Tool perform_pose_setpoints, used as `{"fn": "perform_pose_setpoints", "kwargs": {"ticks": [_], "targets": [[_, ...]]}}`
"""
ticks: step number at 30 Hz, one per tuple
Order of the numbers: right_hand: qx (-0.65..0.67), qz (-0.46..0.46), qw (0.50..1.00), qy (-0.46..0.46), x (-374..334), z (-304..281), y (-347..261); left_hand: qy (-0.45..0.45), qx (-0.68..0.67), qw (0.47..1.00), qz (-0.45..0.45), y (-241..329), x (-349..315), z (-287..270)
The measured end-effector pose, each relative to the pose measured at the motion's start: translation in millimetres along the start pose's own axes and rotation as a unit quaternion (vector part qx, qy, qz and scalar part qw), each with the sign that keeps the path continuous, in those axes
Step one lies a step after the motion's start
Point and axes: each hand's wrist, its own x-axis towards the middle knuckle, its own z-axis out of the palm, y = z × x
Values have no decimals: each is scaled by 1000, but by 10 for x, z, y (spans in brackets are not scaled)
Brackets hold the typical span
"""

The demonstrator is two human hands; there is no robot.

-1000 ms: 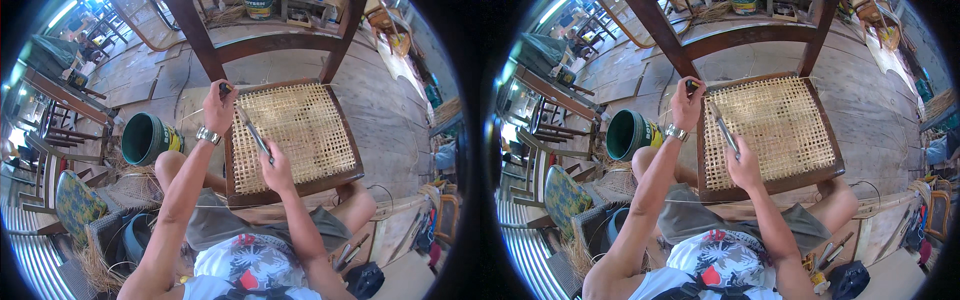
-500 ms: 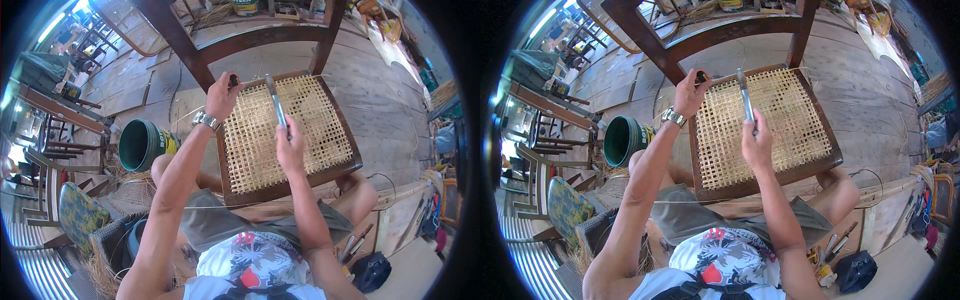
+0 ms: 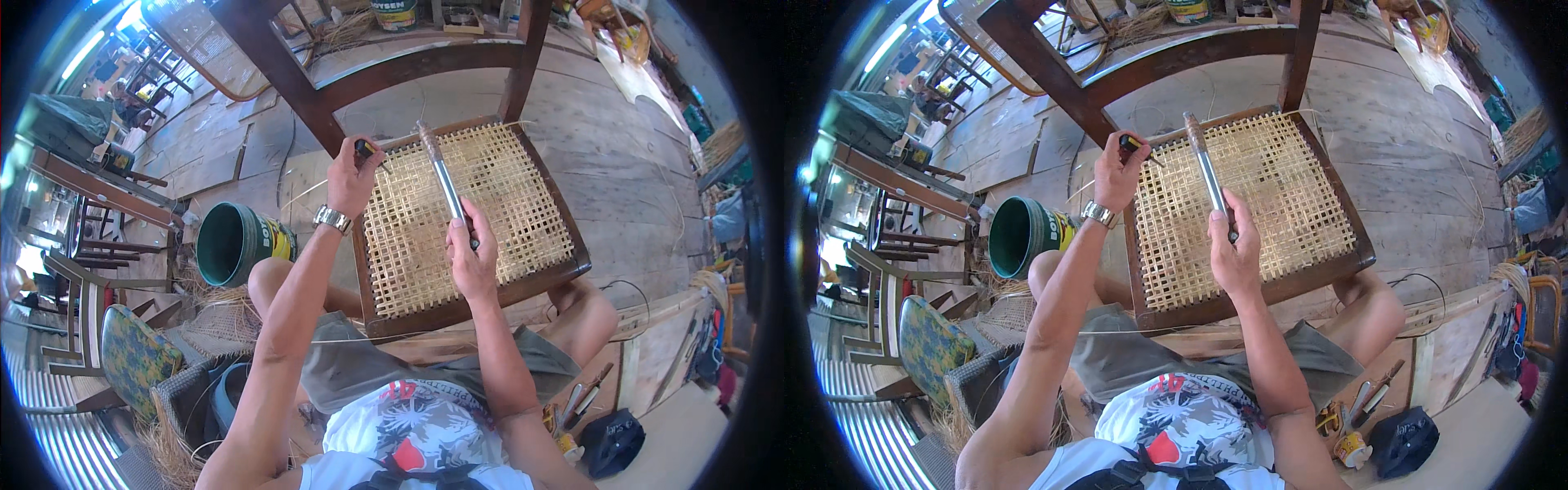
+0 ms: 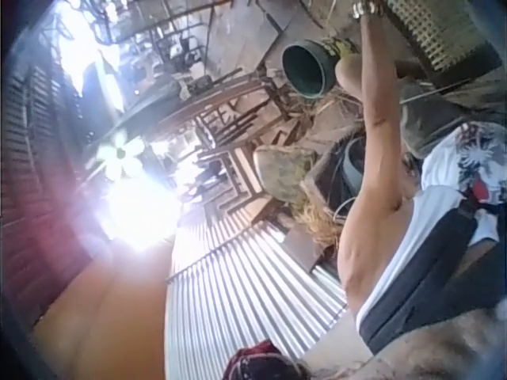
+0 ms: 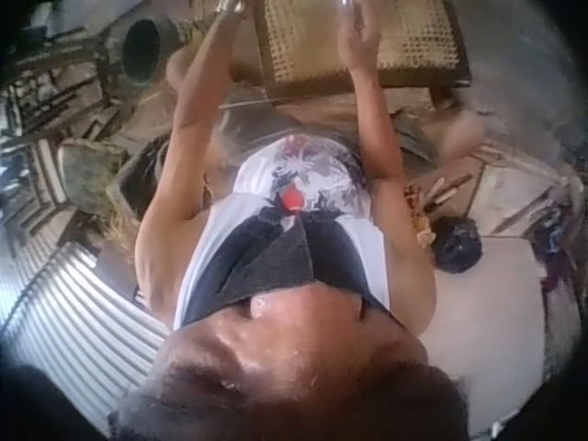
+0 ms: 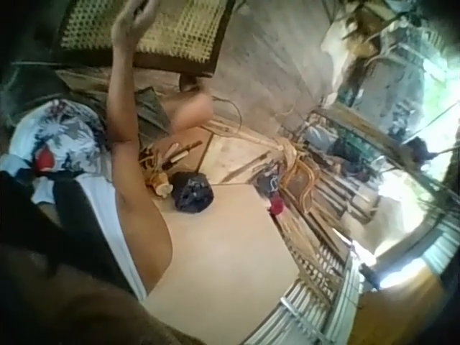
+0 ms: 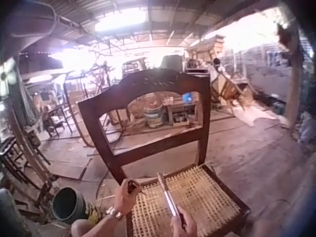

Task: Weaving a wicker or bamboo seat for a wooden chair using strands of material and a mallet.

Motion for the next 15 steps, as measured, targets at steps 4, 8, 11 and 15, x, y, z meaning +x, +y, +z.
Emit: {"fn": "perform_pose_setpoints", "kwargs": {"ticks": [4, 8, 11, 15], "targets": [[15, -3, 1000, 8, -11, -96, -8, 27, -50, 998, -5, 193, 27, -119], [26, 21, 999, 22, 21, -19, 95, 13, -16, 1000, 4, -68, 100, -105], [23, 30, 999, 20, -4, -7, 124, -5, -23, 1000, -4, -97, 139, -92], [-74, -18, 997, -1, 26, 45, 160, -32, -15, 999, 4, -50, 147, -63]]}}
